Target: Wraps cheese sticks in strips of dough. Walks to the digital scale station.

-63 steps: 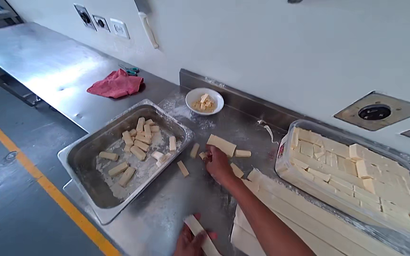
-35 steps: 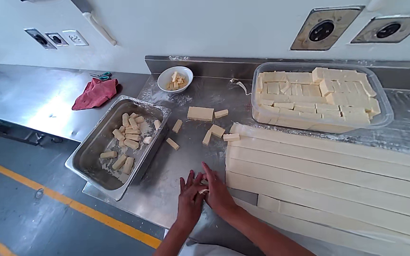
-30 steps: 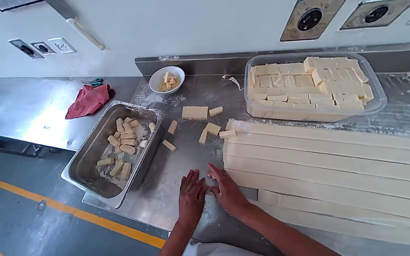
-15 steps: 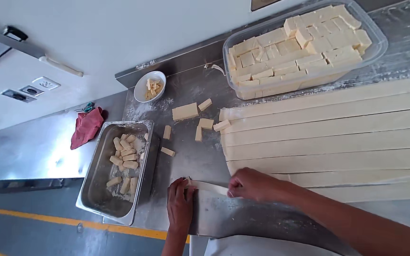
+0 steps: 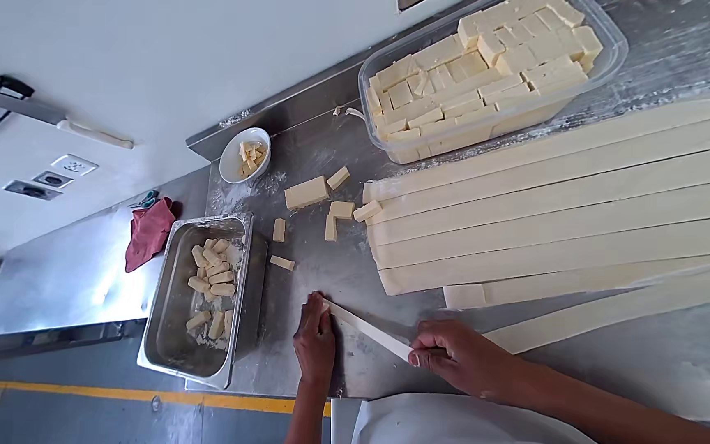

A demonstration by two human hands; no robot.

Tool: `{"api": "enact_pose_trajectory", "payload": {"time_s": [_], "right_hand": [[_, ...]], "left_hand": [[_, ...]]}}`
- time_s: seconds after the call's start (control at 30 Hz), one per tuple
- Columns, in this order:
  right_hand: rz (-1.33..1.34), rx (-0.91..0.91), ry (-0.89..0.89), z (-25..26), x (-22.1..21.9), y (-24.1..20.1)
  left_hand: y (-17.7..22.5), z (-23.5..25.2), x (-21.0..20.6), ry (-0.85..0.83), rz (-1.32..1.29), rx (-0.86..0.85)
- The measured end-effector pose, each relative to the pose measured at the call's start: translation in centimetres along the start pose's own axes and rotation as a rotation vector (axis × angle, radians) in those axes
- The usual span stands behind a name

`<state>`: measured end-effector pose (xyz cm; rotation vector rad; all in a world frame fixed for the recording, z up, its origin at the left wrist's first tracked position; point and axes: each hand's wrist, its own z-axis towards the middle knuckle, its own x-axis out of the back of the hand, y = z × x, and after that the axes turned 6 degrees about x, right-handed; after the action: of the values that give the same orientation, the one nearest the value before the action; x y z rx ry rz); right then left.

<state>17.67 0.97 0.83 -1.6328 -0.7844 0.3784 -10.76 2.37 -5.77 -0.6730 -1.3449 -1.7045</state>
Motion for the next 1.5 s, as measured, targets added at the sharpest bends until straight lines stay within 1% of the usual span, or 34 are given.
{"api": "enact_pose_trajectory", "payload": {"time_s": [0.03,0.1,0.17,0.27,0.37,0.47,0.57,0.67,0.77,0.87,0.93,1.0,1.07,1.13,1.23,1.33,1.43,1.5], "right_hand": [[-0.004,0.023,-0.007,-0.2,-0.3,0.0],[-0.030,0.052,-0.016,-0.6,-0.5,0.0],[-0.058,0.073,-0.005,-0.7,-1.0,0.2],[-0.097,0.100,-0.015,-0.6,-1.5,0.5],[-0.132,0.128,-0.086,-0.6,-1.5,0.3],[-0.169,0.163,-0.179,-0.6,-1.5,0.1],[-0.203,0.180,-0.233,-0.4,-1.2,-0.2],[-0.206,0.215,-0.300,0.0,-1.5,-0.2],[-0.221,0.240,-0.375,0.5,-1.2,-0.6],[-0.235,0.257,-0.414,0.7,-1.2,-0.8],[-0.224,0.276,-0.380,0.7,-1.2,-0.6],[-0.182,0.301,-0.274,0.6,-1.2,-0.2],[-0.143,0.286,-0.200,0.5,-1.4,0.1],[-0.115,0.265,-0.138,0.3,-1.7,0.3],[-0.092,0.247,-0.071,0.0,-1.8,0.4],[-0.084,0.197,-0.071,-0.3,-1.8,0.4],[-0.093,0.154,-0.107,-0.3,-1.6,0.4],[-0.093,0.130,-0.155,-0.2,-1.7,0.2]], "left_hand": [[0.1,-0.1,0.1,-0.017,0.013,-0.008],[0.8,-0.6,0.6,-0.106,0.014,-0.051],[0.8,-0.4,1.6,-0.164,-0.024,-0.033],[0.3,-0.3,1.8,-0.156,-0.053,0.037],[0.9,-0.1,1.2,-0.123,-0.059,0.006],[1.3,0.3,1.0,-0.068,0.026,-0.005],[2.5,-0.6,0.7,-0.161,0.011,-0.094],[2.5,-0.5,0.8,-0.164,-0.040,-0.060],[2.9,-0.5,-0.3,-0.154,-0.078,-0.048],[3.3,0.5,-0.8,-0.092,-0.013,-0.031],[3.2,0.4,-1.1,-0.111,0.018,-0.101],[3.2,0.0,-0.8,-0.175,-0.016,-0.174],[3.0,0.2,-0.1,-0.211,-0.067,-0.140],[2.6,0.1,-0.1,-0.198,-0.105,-0.090],[2.8,0.1,-0.9,-0.153,-0.125,-0.096],[2.8,0.6,-1.0,-0.089,-0.075,-0.106],[3.2,-0.3,-0.7,-0.172,-0.052,-0.219],[3.4,-0.5,-0.2,-0.187,-0.058,-0.190]]}}
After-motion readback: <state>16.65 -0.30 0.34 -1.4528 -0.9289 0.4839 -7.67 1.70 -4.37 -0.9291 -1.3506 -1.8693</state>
